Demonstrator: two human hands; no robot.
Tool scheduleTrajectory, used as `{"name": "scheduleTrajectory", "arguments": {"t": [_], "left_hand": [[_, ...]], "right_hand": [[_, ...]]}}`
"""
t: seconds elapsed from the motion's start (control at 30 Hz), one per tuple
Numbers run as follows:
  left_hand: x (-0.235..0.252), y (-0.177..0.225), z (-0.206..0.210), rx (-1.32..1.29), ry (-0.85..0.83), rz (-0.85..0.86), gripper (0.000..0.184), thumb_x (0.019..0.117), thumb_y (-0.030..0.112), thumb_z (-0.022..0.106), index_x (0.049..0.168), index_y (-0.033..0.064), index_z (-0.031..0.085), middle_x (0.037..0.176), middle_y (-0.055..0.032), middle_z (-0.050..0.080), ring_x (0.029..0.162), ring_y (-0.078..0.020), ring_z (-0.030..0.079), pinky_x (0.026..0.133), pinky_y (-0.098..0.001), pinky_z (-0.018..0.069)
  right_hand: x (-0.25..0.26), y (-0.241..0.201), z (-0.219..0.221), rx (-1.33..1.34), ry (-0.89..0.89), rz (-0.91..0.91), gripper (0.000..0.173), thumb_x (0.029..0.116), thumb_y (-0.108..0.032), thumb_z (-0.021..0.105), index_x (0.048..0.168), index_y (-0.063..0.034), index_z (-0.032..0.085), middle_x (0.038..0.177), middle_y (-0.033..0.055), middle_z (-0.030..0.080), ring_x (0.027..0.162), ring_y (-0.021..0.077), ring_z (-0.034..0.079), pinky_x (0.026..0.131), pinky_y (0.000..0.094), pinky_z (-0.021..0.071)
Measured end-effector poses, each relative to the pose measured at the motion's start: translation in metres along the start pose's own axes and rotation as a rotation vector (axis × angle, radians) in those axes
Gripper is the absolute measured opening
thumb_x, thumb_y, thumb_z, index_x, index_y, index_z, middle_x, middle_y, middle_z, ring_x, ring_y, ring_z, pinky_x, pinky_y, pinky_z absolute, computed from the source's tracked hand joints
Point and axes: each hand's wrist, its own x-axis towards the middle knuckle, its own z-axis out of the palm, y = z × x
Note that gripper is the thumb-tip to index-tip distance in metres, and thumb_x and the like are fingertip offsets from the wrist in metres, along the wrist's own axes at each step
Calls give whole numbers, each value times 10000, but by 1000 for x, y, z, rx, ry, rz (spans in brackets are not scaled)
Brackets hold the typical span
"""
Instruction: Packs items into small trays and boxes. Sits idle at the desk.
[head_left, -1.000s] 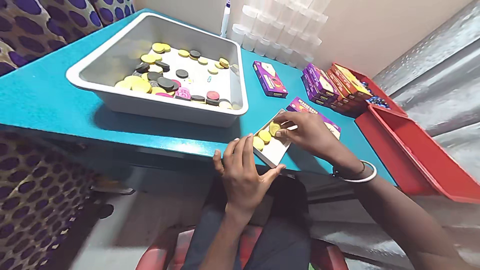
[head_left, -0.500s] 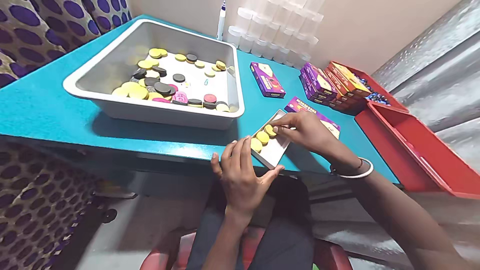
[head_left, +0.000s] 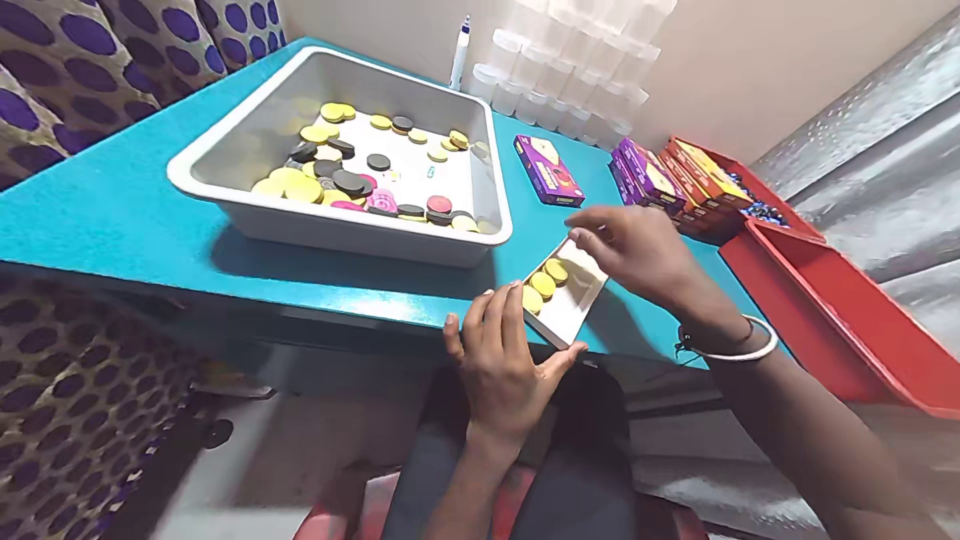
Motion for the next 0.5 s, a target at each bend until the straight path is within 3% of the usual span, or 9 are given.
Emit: {"name": "scheduleTrajectory", "arguments": {"t": [0.13, 0.2, 0.3, 0.4, 0.5], "left_hand": [[1, 0, -1, -5, 2, 0, 861, 707, 752, 724, 1224, 64, 714, 1193, -74, 731, 1178, -284, 628, 1151, -571, 264], [3, -1, -3, 13, 3, 3, 864, 716, 767, 697, 1220, 66, 716, 1182, -67, 736, 1166, -280, 640, 1149, -571, 273], [4, -1, -6, 28, -4, -3, 881, 726, 781, 665, 1230, 59, 716, 1190, -68, 739, 1152, -273, 649, 1148, -557, 279], [5, -2, -9, 24, -9, -3, 887, 717, 771, 682, 1238, 54, 714, 1205, -67, 739, 1144, -259, 661, 1148, -538, 306], [7, -4, -11, 31, -9, -3, 872, 691, 758, 704, 1222, 67, 725, 1221, -53, 739, 1154, -242, 667, 1129, -517, 334]], "right_hand": [[72, -17, -13, -122, 221, -150, 250, 1052, -168, 528, 1128, -53, 736, 986, 123, 753, 882, 255, 739, 818, 476, 594], [121, -25, -6, -144, 221, -300, 246, 1035, -105, 521, 1129, -46, 740, 1022, 141, 752, 939, 289, 731, 868, 498, 573], [195, -25, 13, -254, -32, -423, 270, 984, -12, 561, 1198, -47, 721, 1100, 187, 733, 1036, 387, 705, 935, 574, 530], [251, -22, 36, -432, -307, -388, 298, 898, -65, 713, 1194, -38, 708, 980, 219, 710, 929, 432, 688, 831, 622, 525], [280, -30, 54, -541, -451, -371, 300, 845, -68, 775, 1126, 5, 698, 955, 249, 682, 939, 461, 668, 817, 647, 513]]}}
